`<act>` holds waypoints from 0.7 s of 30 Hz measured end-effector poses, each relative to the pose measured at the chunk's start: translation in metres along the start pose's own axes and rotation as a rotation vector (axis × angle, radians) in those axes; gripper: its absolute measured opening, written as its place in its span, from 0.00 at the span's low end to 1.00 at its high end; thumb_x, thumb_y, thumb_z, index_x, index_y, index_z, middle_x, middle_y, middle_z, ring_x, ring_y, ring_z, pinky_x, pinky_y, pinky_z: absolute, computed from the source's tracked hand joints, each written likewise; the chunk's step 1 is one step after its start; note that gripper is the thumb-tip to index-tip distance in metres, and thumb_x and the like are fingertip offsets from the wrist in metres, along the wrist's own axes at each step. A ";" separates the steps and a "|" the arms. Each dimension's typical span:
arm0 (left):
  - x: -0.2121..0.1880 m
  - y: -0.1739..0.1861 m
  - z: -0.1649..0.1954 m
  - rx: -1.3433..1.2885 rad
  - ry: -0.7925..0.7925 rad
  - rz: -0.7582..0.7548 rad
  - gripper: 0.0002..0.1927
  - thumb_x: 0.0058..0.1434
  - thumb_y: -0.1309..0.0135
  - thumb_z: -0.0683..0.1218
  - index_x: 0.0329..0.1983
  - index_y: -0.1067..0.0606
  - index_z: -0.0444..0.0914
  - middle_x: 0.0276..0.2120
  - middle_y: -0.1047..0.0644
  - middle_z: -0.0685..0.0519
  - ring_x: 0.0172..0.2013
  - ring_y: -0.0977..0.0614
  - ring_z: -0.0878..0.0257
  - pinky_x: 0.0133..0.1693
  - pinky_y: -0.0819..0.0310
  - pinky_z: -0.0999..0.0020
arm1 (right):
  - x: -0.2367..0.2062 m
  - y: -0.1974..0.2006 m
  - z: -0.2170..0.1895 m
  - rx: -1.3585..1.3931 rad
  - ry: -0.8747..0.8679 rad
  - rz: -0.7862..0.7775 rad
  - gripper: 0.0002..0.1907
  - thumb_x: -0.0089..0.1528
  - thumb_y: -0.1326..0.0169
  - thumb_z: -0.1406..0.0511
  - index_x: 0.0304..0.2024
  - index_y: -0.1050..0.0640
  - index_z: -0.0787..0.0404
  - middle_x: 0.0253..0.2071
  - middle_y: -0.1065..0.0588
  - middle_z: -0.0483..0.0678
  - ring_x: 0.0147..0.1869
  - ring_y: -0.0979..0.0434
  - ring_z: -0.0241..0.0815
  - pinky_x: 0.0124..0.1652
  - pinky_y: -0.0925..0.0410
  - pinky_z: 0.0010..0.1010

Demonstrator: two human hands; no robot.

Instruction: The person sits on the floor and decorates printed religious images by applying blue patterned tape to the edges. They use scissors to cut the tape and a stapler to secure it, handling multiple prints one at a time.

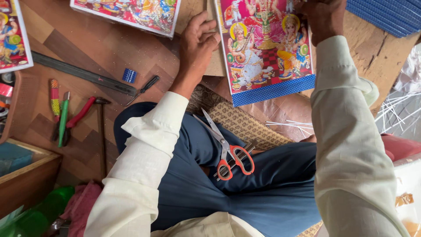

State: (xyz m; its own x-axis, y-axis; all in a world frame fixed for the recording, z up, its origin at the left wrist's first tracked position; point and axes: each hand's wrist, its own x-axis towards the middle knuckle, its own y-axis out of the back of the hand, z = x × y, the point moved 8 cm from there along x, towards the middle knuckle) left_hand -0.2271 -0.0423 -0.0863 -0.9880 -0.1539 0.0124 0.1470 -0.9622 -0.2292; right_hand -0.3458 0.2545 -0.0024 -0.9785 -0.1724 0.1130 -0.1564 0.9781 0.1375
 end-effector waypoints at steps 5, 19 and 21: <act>0.002 0.001 -0.006 -0.002 -0.008 0.022 0.30 0.67 0.45 0.37 0.71 0.38 0.34 0.62 0.26 0.38 0.54 0.19 0.56 0.53 0.16 0.61 | -0.003 -0.003 -0.004 -0.015 0.087 -0.050 0.10 0.63 0.44 0.84 0.44 0.20 0.72 0.43 0.18 0.55 0.44 0.16 0.48 0.47 0.22 0.38; 0.000 0.002 0.003 0.069 0.008 0.040 0.28 0.66 0.44 0.39 0.68 0.35 0.32 0.61 0.26 0.36 0.56 0.17 0.52 0.49 0.13 0.60 | -0.004 -0.018 -0.016 -0.100 0.232 -0.060 0.11 0.65 0.41 0.85 0.46 0.24 0.72 0.45 0.22 0.47 0.47 0.20 0.39 0.46 0.22 0.35; -0.001 0.002 0.007 0.072 -0.006 0.041 0.27 0.66 0.44 0.39 0.67 0.35 0.32 0.60 0.26 0.36 0.56 0.18 0.52 0.48 0.12 0.61 | -0.002 -0.018 -0.014 -0.083 0.198 -0.054 0.11 0.64 0.41 0.84 0.44 0.24 0.70 0.43 0.22 0.46 0.45 0.21 0.38 0.44 0.24 0.34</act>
State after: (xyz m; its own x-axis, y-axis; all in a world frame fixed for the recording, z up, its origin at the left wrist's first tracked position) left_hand -0.2260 -0.0455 -0.0798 -0.9808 -0.1949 0.0099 0.1909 -0.9687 -0.1587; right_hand -0.3392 0.2356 0.0084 -0.9223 -0.2516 0.2933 -0.1881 0.9553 0.2279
